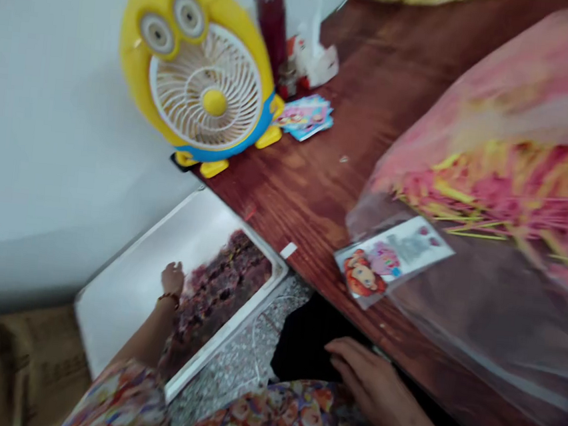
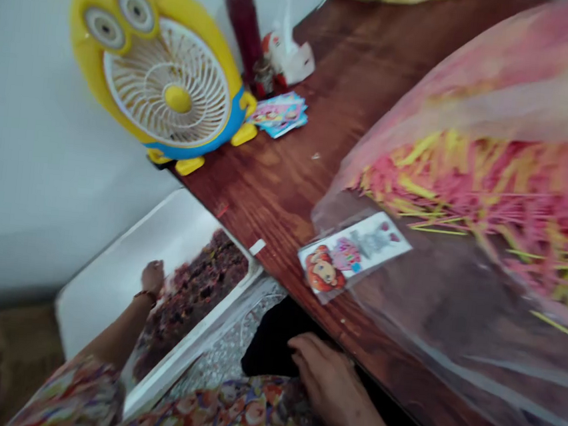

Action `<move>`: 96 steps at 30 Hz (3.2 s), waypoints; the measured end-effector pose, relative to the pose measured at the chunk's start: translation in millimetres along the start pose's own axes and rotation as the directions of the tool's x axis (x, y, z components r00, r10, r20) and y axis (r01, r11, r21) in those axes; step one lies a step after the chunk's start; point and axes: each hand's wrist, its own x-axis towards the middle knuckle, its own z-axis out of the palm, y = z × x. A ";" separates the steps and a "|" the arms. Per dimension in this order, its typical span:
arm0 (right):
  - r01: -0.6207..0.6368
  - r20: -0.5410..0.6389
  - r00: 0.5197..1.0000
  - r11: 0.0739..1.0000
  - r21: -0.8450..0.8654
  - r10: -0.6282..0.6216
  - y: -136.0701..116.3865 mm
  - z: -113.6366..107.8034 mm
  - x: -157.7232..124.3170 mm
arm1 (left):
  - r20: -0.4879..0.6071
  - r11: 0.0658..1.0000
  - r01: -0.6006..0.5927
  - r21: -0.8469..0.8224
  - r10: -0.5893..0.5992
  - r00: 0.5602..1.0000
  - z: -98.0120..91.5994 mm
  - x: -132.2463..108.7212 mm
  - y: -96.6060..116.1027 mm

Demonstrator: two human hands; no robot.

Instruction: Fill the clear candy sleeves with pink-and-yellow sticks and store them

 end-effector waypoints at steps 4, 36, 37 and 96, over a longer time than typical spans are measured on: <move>-0.095 0.020 0.995 0.965 0.245 0.093 -30.2 -34.7 0.1 | -0.292 0.971 -0.179 -0.161 0.126 0.948 -34.5 -21.5 69.2; 0.092 -0.621 0.784 0.991 0.093 -0.014 32.4 -143.9 -83.7 | -0.110 0.213 -0.776 -0.593 0.934 0.341 -72.8 -256.2 375.8; 0.103 -0.660 0.751 0.991 0.087 -0.020 29.9 -154.6 -77.8 | -0.050 0.181 -0.762 -0.622 0.962 0.269 -77.9 -266.2 376.2; -0.516 -0.484 0.850 0.139 -0.846 0.210 148.7 -308.2 -137.9 | 0.186 -0.069 -0.725 -0.685 0.946 -0.267 -13.6 -360.7 377.4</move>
